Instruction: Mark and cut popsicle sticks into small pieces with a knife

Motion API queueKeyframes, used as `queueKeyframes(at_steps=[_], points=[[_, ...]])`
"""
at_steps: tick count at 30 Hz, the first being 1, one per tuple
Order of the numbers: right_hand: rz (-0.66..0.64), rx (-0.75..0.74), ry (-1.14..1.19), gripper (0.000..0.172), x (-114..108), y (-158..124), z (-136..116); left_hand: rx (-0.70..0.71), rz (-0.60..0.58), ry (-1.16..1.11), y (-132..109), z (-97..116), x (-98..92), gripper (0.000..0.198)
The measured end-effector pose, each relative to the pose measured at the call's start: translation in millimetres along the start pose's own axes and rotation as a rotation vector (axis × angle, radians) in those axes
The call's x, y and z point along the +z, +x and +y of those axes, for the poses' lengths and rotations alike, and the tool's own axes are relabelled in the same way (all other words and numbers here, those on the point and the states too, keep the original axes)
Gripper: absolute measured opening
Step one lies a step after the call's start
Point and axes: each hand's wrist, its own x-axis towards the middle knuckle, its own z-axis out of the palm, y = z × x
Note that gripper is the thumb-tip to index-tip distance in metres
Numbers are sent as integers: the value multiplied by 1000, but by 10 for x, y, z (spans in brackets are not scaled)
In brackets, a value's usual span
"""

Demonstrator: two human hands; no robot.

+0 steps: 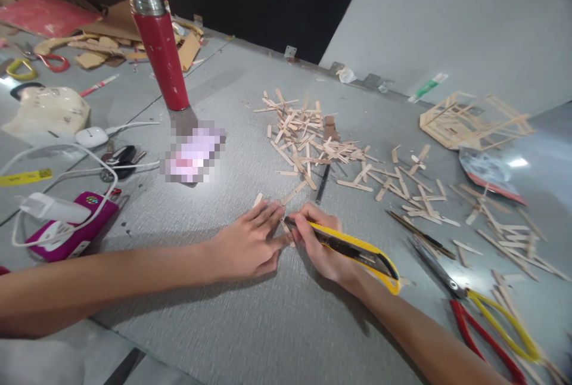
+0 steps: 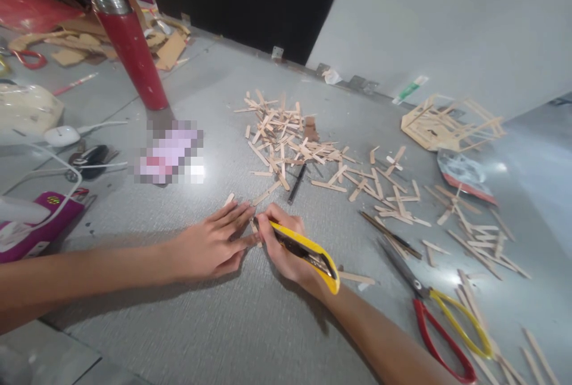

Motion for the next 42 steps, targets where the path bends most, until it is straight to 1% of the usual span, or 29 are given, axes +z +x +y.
queueKeyframes(at_steps=[6,9,13,17,19,22,24,27,29,31,34,37,39,42], points=[[-20,13,-2,40,-5,22,-45,0,-31,-6,6,6,-41,43],[-11,16,-9,40,5,25,-40,1,-16,-3,4,4,-31,43],[24,-30,-56,39,32,34,-49,1,-4,10,6,3,-11,44],[4,-35,-55,38,34,33,-53,8,7,33,9,8,-18,43],[-5,-30,-33,36,26,21,-33,4,12,37,7,9,-24,40],[1,-11,28,22,16,2,6,0,13,37,-2,6,-25,42],[-7,-31,53,17,9,-3,22,1,15,35,-9,3,-21,44],[-11,-108,31,18,-4,0,31,7,12,35,-16,0,-11,44],[8,-136,13,16,-17,0,41,7,11,36,-18,-2,-2,43],[-1,-152,35,17,-35,-5,59,-2,13,32,-19,-6,6,43],[-47,-118,94,25,-64,-16,91,-6,-3,21,-19,-14,2,46],[-59,-26,58,34,-83,-26,101,-3,-23,12,-17,-19,-22,46],[-43,2,33,34,-87,-28,78,-8,-31,4,-18,-20,-34,46],[-4,7,17,30,-88,-20,-6,-7,-33,-12,-24,-20,-27,48]])
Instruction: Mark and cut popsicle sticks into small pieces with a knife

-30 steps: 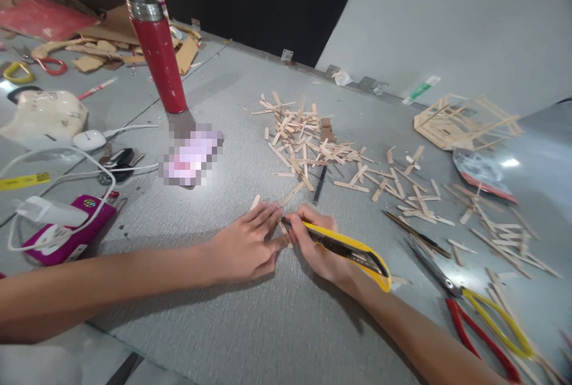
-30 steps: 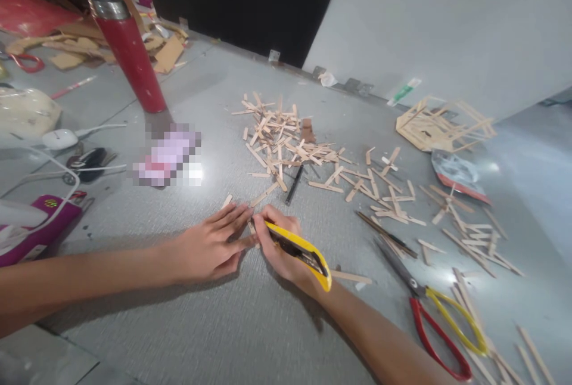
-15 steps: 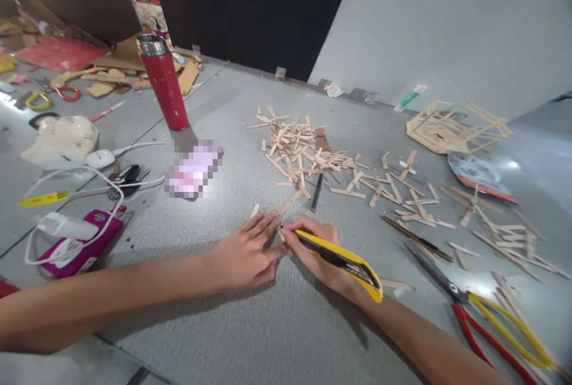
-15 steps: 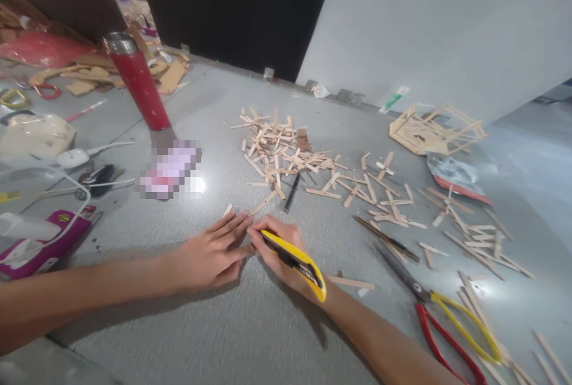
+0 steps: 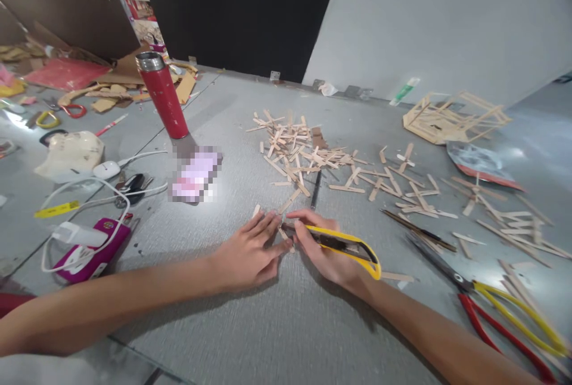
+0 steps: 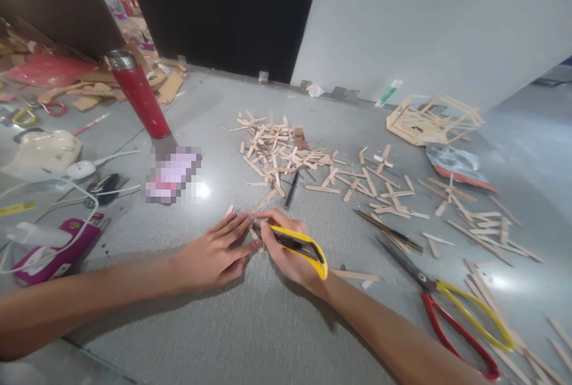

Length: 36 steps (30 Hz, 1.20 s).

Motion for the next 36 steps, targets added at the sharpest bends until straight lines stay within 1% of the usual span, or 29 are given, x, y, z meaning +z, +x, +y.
queueKeyframes(at_steps=[3,6,9,13,17,20,24,32,36], points=[[2,7,-38,30,-2,17,-100,7,8,-11,-6,-3,27,51],[10,4,-47,31,6,30,-139,12,17,-8,-7,-5,43,51],[28,2,-38,29,26,34,-94,6,16,-2,-1,-4,41,52],[0,15,-23,36,42,36,0,9,16,-6,6,-4,31,50],[-21,-58,-34,40,59,46,34,9,14,-6,11,1,36,51],[-40,-120,-28,38,83,56,46,13,30,11,16,10,53,52],[-61,-149,-29,36,93,70,65,10,42,49,21,24,62,52],[-116,-179,-22,35,57,61,87,-17,-31,109,51,45,-31,48],[-106,-181,-15,37,61,61,114,-9,-25,122,49,40,-21,48]])
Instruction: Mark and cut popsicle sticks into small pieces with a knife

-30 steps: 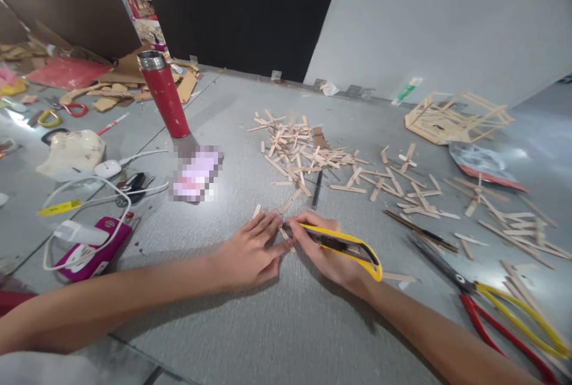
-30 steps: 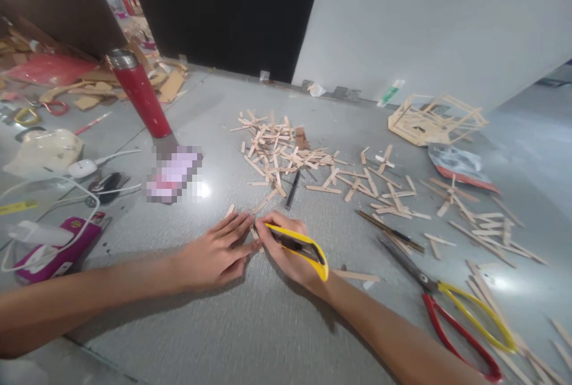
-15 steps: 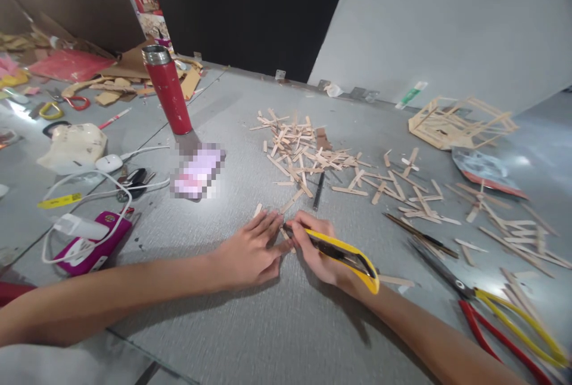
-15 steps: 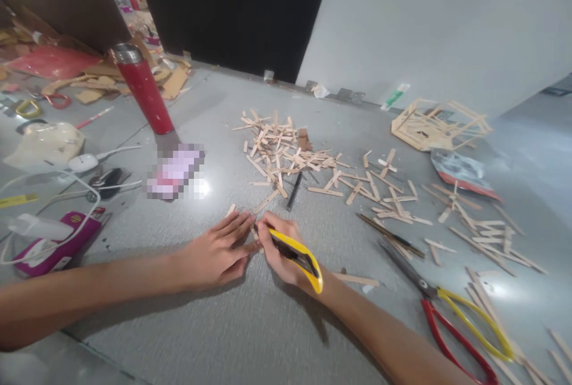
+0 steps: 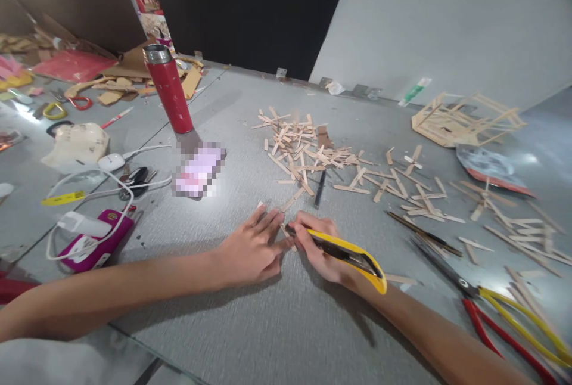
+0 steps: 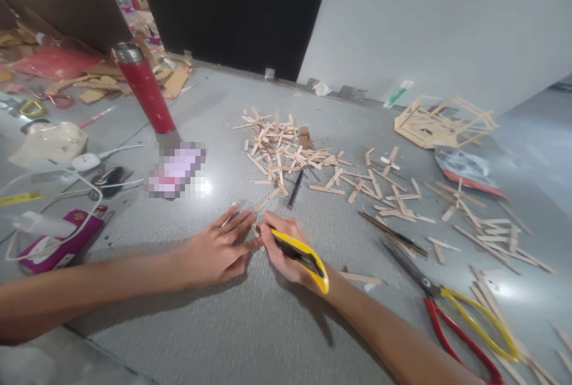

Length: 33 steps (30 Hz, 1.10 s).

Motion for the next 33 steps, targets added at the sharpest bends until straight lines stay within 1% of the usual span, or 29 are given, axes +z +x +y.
queueKeyframes(at_steps=[6,11,21,27,33], points=[[58,65,38,36,2,-30,-55,38,55,-1,-27,-12,62,48],[52,142,75,38,-4,-5,-107,38,66,-34,-35,-2,78,48],[34,152,46,37,7,2,-84,27,65,-36,-23,4,86,51],[39,86,-69,39,35,22,-115,30,67,-8,-14,9,65,52],[16,54,-81,37,18,47,-131,23,43,-50,6,11,56,48]])
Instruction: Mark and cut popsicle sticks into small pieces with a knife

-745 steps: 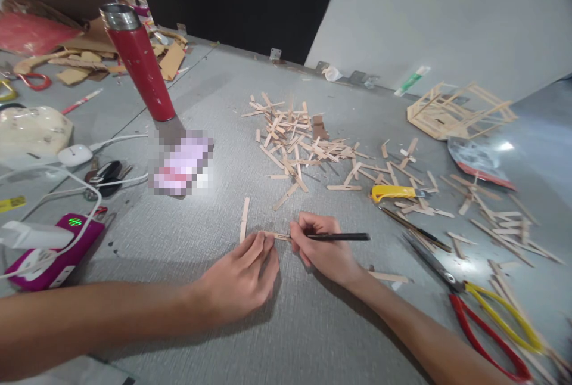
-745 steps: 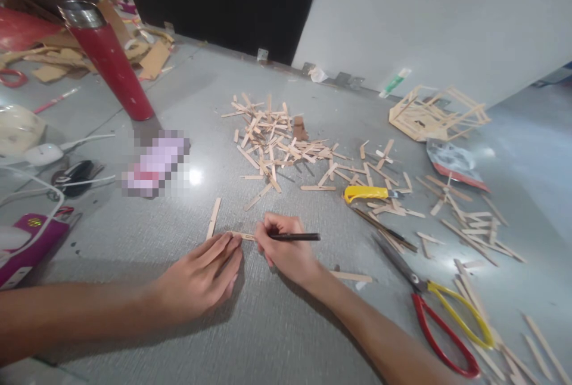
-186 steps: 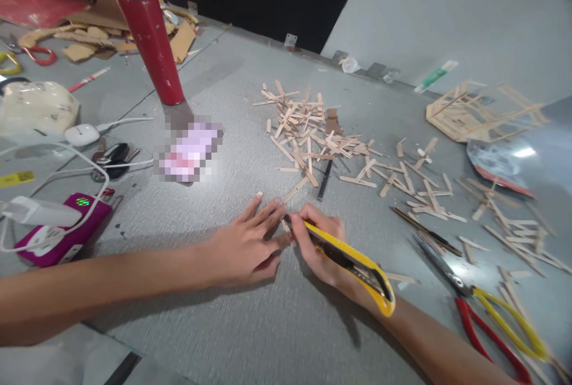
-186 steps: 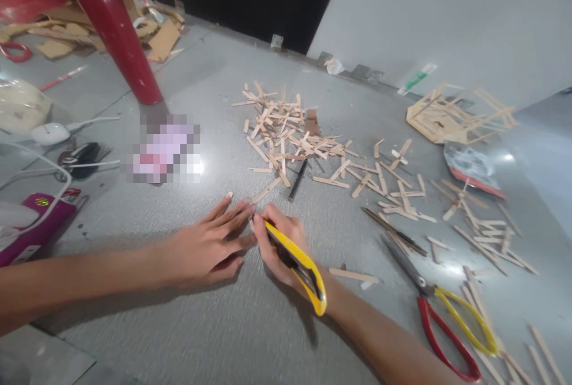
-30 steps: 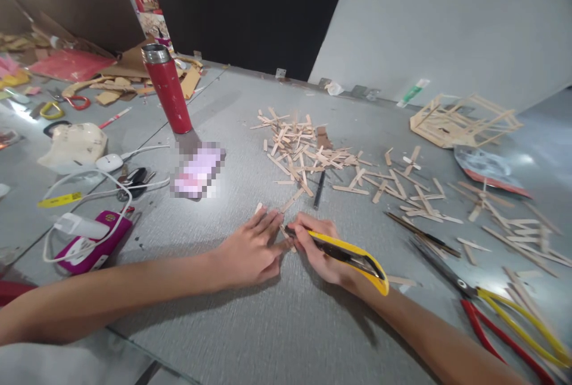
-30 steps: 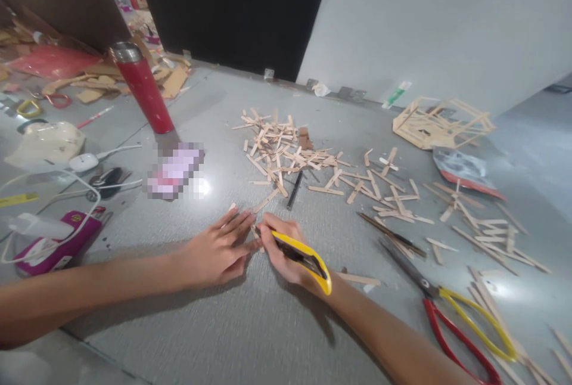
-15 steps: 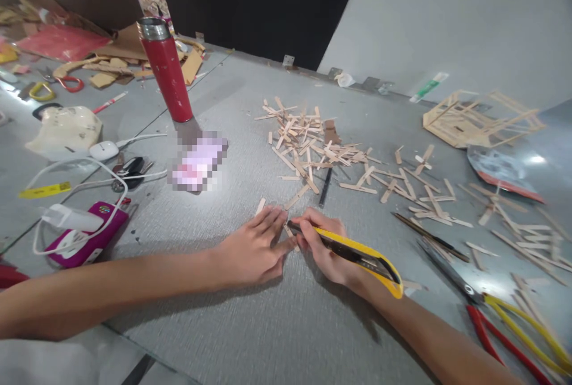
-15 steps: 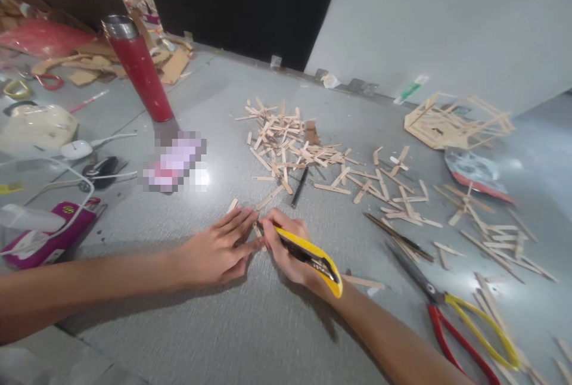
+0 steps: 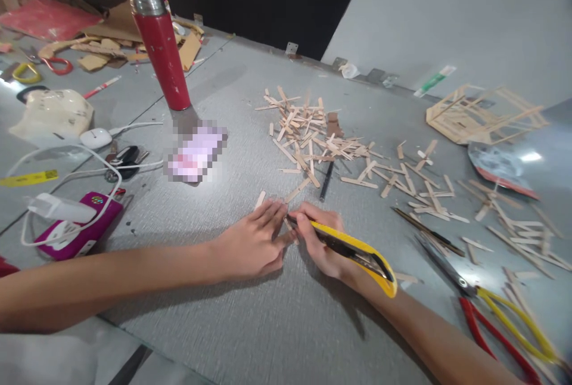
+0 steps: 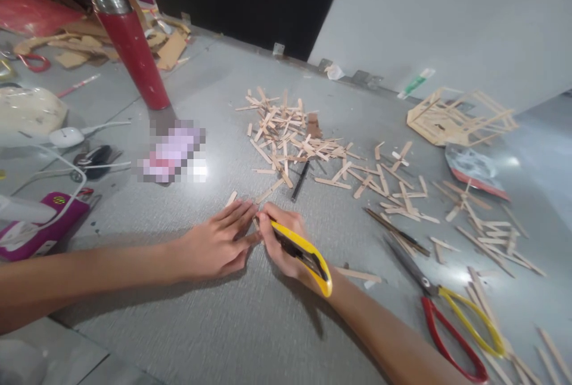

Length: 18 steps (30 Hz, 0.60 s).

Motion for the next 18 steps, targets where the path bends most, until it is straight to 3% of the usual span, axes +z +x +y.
queueKeyframes(at_steps=[10,18], points=[[-97,16,18,33,-33,-16,55,-22,-41,17,-7,-8,-17,44],[-114,12,73,40,-77,16,6,-40,-71,23,7,-5,-75,47]])
